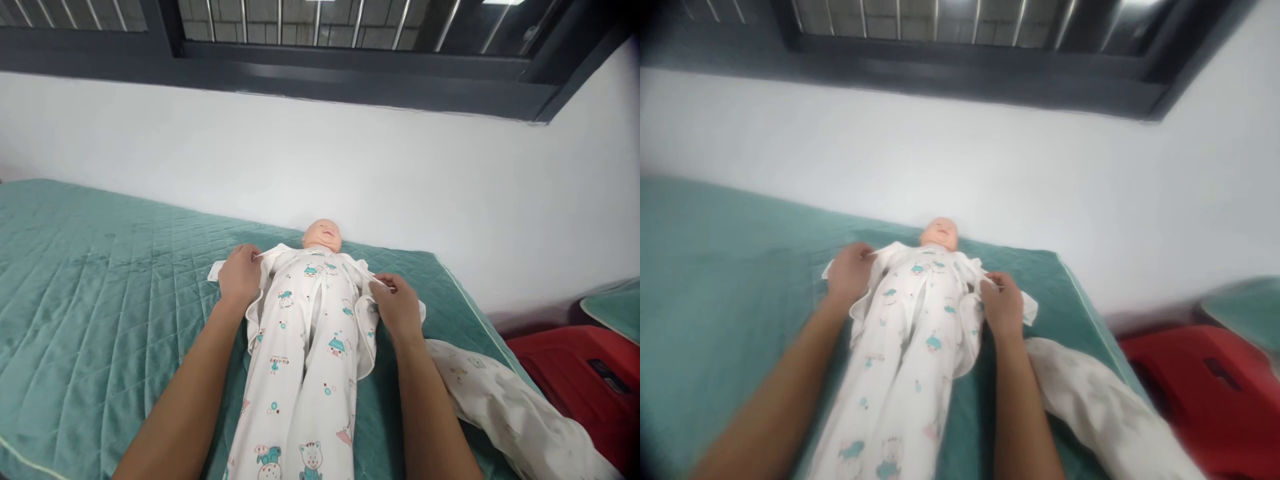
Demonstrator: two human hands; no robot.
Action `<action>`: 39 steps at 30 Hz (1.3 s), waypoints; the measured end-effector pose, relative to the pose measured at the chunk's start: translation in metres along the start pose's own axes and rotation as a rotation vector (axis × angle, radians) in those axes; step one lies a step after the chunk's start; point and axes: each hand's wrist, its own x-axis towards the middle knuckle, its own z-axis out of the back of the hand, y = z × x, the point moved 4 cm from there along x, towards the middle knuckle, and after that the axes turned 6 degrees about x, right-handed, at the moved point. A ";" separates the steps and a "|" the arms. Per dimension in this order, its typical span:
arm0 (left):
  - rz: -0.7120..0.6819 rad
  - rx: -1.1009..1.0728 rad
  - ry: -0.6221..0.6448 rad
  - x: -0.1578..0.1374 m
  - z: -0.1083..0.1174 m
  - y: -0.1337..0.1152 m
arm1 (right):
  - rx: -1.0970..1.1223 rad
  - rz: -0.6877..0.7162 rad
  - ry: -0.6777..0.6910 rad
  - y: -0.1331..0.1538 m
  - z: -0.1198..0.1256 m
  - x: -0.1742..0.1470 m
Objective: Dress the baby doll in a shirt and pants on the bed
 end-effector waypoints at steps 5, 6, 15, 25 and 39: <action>-0.127 0.102 -0.068 -0.005 0.004 -0.008 | -0.180 0.204 -0.249 0.012 0.017 -0.004; -0.187 0.087 -0.080 -0.006 0.003 -0.012 | -0.190 0.279 -0.257 0.020 0.013 -0.010; -0.480 -0.004 0.044 -0.007 -0.021 -0.022 | -0.004 0.459 0.141 0.055 -0.033 -0.042; -0.368 0.092 0.043 -0.011 -0.016 -0.020 | -0.651 0.005 0.229 0.028 0.018 -0.013; -0.269 0.094 0.002 -0.006 -0.017 -0.018 | -0.435 0.631 0.175 0.025 -0.040 -0.020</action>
